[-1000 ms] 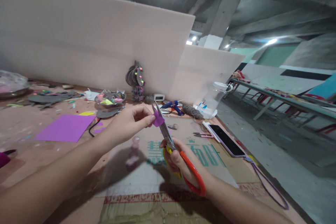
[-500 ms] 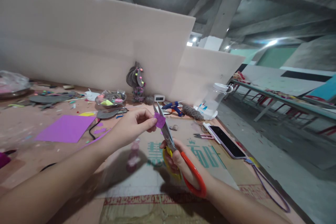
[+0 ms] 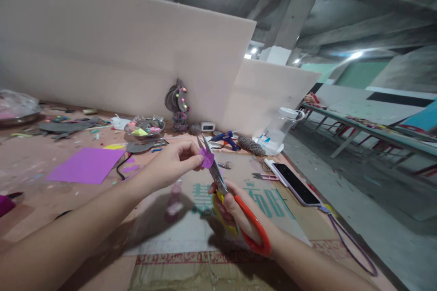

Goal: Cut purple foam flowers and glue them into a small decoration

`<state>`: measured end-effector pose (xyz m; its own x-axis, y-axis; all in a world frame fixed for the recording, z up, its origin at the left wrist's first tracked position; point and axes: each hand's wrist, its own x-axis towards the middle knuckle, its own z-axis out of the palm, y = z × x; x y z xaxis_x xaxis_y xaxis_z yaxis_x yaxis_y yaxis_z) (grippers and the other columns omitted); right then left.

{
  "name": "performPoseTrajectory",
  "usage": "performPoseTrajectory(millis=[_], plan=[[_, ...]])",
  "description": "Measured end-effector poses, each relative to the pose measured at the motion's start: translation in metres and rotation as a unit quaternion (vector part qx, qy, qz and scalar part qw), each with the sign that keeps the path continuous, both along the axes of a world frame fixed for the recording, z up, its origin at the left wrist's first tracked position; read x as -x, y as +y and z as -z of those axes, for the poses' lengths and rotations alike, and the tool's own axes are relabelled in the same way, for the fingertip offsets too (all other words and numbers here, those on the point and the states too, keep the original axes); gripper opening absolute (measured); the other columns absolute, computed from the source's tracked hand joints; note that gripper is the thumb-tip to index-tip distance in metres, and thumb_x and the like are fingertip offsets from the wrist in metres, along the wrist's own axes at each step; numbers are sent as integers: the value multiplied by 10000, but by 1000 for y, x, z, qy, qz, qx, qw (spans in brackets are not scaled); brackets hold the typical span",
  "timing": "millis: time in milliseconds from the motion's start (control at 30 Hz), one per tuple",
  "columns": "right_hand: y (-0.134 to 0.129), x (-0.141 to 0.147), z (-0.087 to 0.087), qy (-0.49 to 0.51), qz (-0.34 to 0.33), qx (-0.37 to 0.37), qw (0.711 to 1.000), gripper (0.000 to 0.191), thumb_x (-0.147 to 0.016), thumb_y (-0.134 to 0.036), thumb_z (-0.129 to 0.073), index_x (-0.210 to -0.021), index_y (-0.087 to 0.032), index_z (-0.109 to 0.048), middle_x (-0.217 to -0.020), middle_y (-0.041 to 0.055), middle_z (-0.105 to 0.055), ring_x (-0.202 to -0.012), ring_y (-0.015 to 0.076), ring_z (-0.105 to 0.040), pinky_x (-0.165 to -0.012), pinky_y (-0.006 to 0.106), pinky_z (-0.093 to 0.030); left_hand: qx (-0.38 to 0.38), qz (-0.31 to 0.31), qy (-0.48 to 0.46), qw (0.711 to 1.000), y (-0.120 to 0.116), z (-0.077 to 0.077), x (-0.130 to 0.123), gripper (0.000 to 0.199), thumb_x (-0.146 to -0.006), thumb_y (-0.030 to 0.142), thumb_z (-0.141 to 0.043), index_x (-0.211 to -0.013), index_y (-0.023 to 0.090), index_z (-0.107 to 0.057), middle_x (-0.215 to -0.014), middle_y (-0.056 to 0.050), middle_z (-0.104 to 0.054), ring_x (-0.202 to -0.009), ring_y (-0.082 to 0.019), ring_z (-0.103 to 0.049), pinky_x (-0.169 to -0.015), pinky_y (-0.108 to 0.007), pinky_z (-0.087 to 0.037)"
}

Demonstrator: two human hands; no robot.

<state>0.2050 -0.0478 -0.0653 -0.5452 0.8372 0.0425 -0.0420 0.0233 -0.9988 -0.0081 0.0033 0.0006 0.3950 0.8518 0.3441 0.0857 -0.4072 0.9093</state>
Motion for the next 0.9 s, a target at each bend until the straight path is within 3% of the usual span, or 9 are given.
performPoseTrajectory(millis=[533,900], plan=[[-2,5,-7,-56,32,-38,997,516,-863,-656,-492,-1073,-186,-472,-600,-83,-306,-481,79,-273,-438,220,-224,48,-19,1,999,2,5,-1,157,-810,267,-591,-706,163,-533,-726,-10,-620,-702,-136,-592,-696,-290,-462],[1,3,-7,-70,40,-76,994,529,-847,-669,-504,-1055,-183,-493,-635,-63,-347,-494,81,-283,-453,233,-218,27,-24,16,999,3,7,2,155,-828,278,-588,-724,168,-554,-739,-12,-631,-709,-141,-605,-694,-283,-480]])
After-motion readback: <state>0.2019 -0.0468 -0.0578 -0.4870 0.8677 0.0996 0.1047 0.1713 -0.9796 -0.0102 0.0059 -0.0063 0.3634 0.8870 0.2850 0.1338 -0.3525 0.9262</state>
